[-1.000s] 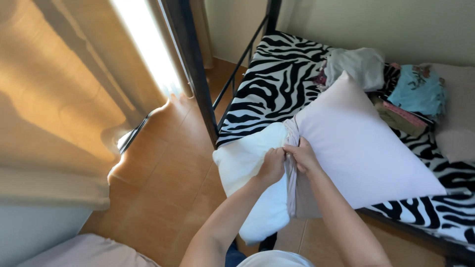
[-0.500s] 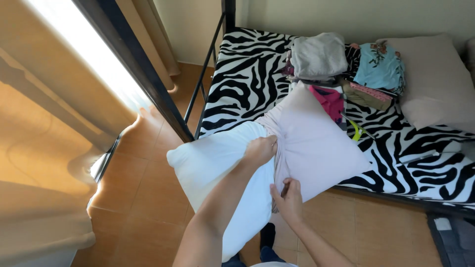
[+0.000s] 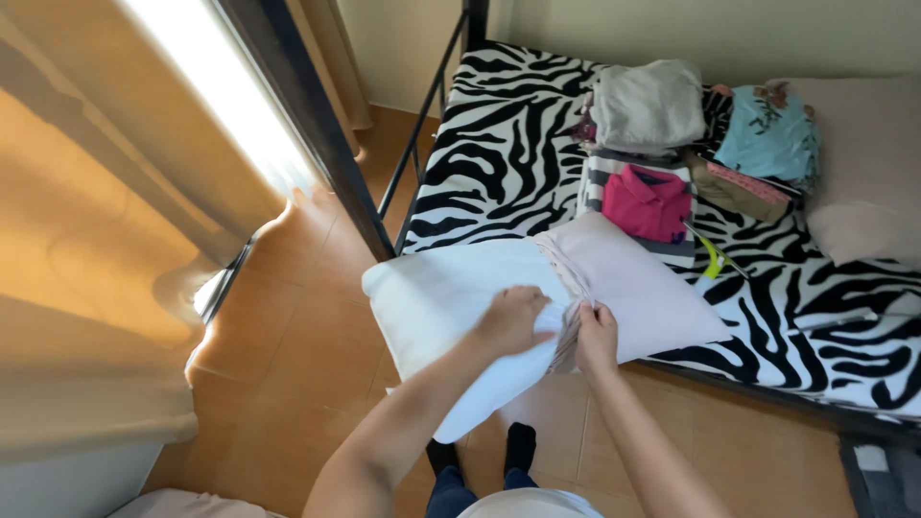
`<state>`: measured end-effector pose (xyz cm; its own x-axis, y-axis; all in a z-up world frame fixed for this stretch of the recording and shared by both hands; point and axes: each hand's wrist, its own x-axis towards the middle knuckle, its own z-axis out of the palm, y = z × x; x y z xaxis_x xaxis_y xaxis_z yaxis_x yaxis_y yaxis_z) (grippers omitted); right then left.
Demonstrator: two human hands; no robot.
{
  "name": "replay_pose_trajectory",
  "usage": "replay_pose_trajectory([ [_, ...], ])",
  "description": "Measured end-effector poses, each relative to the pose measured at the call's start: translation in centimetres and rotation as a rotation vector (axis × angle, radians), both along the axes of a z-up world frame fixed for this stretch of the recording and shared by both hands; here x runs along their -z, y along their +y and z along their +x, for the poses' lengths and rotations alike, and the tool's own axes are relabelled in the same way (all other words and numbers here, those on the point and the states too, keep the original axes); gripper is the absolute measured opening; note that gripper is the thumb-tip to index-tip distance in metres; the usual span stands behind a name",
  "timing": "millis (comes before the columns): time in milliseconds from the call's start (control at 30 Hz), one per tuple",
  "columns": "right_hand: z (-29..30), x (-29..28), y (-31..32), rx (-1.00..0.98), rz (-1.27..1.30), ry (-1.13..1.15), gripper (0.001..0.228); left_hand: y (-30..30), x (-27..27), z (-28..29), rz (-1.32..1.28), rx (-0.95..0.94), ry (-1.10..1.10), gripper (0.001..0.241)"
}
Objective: The person puts a pillowcase on a pillow, then folds a cloth and places it on the bed. They repeat the process with a second pillow and a different pillowcase.
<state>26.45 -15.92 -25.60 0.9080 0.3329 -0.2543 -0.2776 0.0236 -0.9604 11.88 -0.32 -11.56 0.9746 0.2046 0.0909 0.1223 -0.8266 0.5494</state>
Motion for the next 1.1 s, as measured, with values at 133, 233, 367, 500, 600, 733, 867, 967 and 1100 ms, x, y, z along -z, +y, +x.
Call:
replay_pose_trajectory([
  [133, 2.8, 2.0, 2.3, -0.082, -0.019, 0.059, 0.022, -4.0, -2.6, -2.8, 0.205, -0.072, 0.104, 0.074],
  [233, 4.0, 1.4, 4.7, -0.228, 0.025, 0.179, 0.023, -4.9, -0.1, -2.3, 0.466, -0.22, 0.223, 0.074],
  [367, 4.9, -2.2, 6.6, -0.52, -0.08, 0.31, 0.025, -2.3, 4.3, -1.5, 0.322, -0.256, 0.267, 0.036],
  [500, 4.8, -10.3, 6.1, -0.797, -0.328, 0.266, 0.034, 1.8, 5.2, -1.4, 0.214, -0.297, 0.18, 0.014],
  [600, 6.0, -14.1, 5.4, -0.94, -0.514, 0.136, 0.045, 5.5, 5.6, -0.7, 0.24, -0.349, 0.133, 0.012],
  [733, 10.1, -14.5, 3.7, -1.016, -0.598, 0.071, 0.049, 8.3, 5.9, 0.0, 0.218, -0.401, 0.096, 0.011],
  [867, 11.1, -15.6, 4.7, -0.901, -0.836, -0.203, 0.048, 9.1, 5.1, 1.5, 0.19, -0.486, 0.068, 0.01],
  [967, 11.5, -14.2, 4.9, -0.714, -0.827, -0.554, 0.052, 8.9, 3.4, 2.8, 0.157, -0.53, 0.016, 0.01],
  [1100, 7.6, -15.7, 3.5, -0.384, -0.683, -1.02, 0.053, 9.5, 1.2, 4.5, 0.072, -0.574, -0.047, 0.013],
])
